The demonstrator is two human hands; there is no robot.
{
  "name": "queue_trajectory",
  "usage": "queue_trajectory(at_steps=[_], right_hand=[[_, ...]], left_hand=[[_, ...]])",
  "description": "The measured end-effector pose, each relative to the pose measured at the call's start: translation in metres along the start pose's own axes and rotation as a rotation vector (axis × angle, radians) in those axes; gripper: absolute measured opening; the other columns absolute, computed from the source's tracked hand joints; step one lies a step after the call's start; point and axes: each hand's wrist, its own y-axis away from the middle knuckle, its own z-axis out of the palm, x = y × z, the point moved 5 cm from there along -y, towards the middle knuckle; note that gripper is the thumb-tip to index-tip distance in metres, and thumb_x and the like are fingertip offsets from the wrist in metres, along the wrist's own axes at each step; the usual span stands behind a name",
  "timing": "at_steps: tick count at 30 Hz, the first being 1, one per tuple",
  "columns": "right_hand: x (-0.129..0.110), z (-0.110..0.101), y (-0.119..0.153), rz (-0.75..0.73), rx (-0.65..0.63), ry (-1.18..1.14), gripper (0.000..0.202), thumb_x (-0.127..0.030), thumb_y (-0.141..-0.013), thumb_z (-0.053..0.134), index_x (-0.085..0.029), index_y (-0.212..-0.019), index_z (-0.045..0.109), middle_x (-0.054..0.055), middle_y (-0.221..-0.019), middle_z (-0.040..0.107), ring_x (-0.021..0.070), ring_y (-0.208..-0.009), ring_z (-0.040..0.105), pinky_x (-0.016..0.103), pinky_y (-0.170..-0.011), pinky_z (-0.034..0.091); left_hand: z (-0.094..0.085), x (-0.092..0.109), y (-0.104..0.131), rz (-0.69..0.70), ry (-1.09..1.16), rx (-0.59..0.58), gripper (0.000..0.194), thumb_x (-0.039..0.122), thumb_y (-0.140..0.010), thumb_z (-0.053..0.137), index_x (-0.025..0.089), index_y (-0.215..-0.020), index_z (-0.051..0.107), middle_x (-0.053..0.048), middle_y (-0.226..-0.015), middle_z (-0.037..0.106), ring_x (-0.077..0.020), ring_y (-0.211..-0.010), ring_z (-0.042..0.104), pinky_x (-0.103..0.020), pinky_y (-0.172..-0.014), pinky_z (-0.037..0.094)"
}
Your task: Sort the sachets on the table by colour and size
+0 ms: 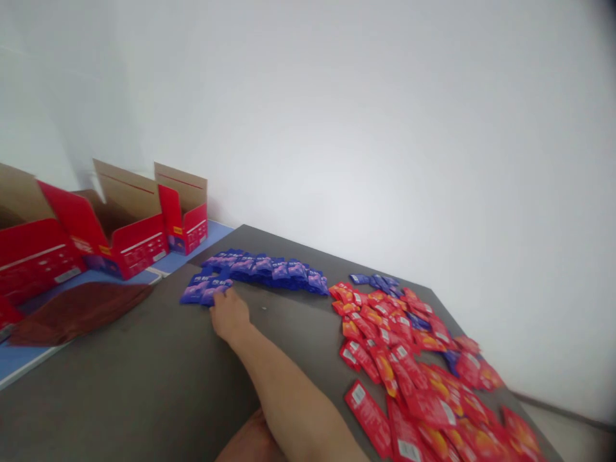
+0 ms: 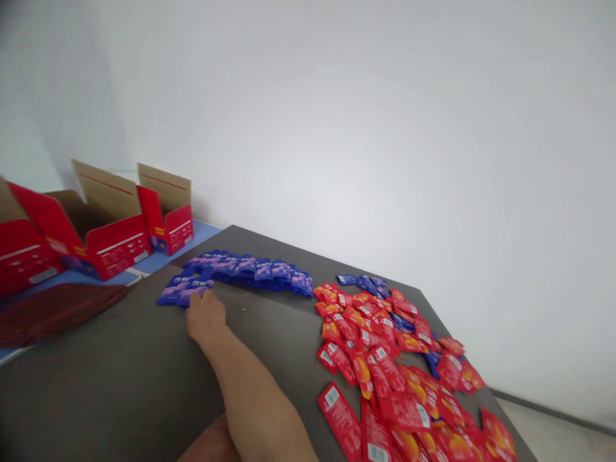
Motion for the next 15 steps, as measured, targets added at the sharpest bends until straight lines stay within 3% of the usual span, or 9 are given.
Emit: queue_trajectory(at_steps=[4, 7, 10, 13, 15], right_hand=[[0.007, -0.014, 0.009, -0.093, -0.075, -0.094, 0.050, -0.045, -0.097, 0.072, -0.016, -0.137, 0.064, 0.017, -0.139, 0.067, 0.0305, -0.126, 0.067, 0.043, -0.099, 0.060], [0.047, -0.056, 0.031, -0.156, -0.086, -0.169, 0.054, -0.051, -0.094, 0.076, -0.020, -0.137, 0.066, 0.012, -0.135, 0.072, 0.0292, -0.127, 0.067, 0.039, -0.101, 0.058], [0.132, -0.115, 0.080, 0.004, -0.016, -0.161, 0.043, -0.052, -0.100, 0.068, -0.025, -0.133, 0.070, 0.006, -0.131, 0.075, 0.0250, -0.121, 0.070, 0.034, -0.101, 0.055], [0.246, -0.170, 0.152, 0.348, 0.072, -0.033, 0.032, -0.048, -0.103, 0.062, -0.025, -0.119, 0.076, 0.005, -0.121, 0.078, 0.0227, -0.113, 0.072, 0.030, -0.095, 0.053], [0.322, -0.196, 0.204, 0.600, 0.074, 0.067, 0.031, -0.042, -0.104, 0.058, -0.021, -0.114, 0.078, 0.010, -0.118, 0.079, 0.0240, -0.112, 0.073, 0.030, -0.093, 0.053]], left_hand=[[-0.010, 0.004, 0.006, 0.006, -0.070, -0.039, 0.013, 0.029, -0.100, 0.061, 0.031, -0.100, 0.074, -0.002, -0.112, 0.080, -0.0248, -0.115, 0.073, -0.041, -0.110, 0.059], [-0.024, 0.000, 0.012, -0.022, -0.249, 0.018, 0.014, 0.033, -0.100, 0.062, 0.033, -0.095, 0.074, 0.000, -0.116, 0.080, -0.0210, -0.119, 0.074, -0.036, -0.112, 0.059], [-0.029, -0.006, 0.016, 0.025, -0.337, 0.074, 0.011, 0.043, -0.097, 0.068, 0.036, -0.099, 0.076, 0.002, -0.117, 0.081, -0.0200, -0.117, 0.076, -0.034, -0.110, 0.060], [-0.024, -0.024, 0.026, -0.007, -0.349, 0.071, 0.017, 0.049, -0.094, 0.070, 0.037, -0.105, 0.077, 0.003, -0.117, 0.081, -0.0203, -0.115, 0.077, -0.033, -0.106, 0.063], [-0.021, -0.042, 0.034, -0.063, -0.328, 0.081, 0.019, 0.050, -0.093, 0.070, 0.038, -0.106, 0.079, 0.004, -0.118, 0.082, -0.0207, -0.117, 0.076, -0.033, -0.106, 0.063]])
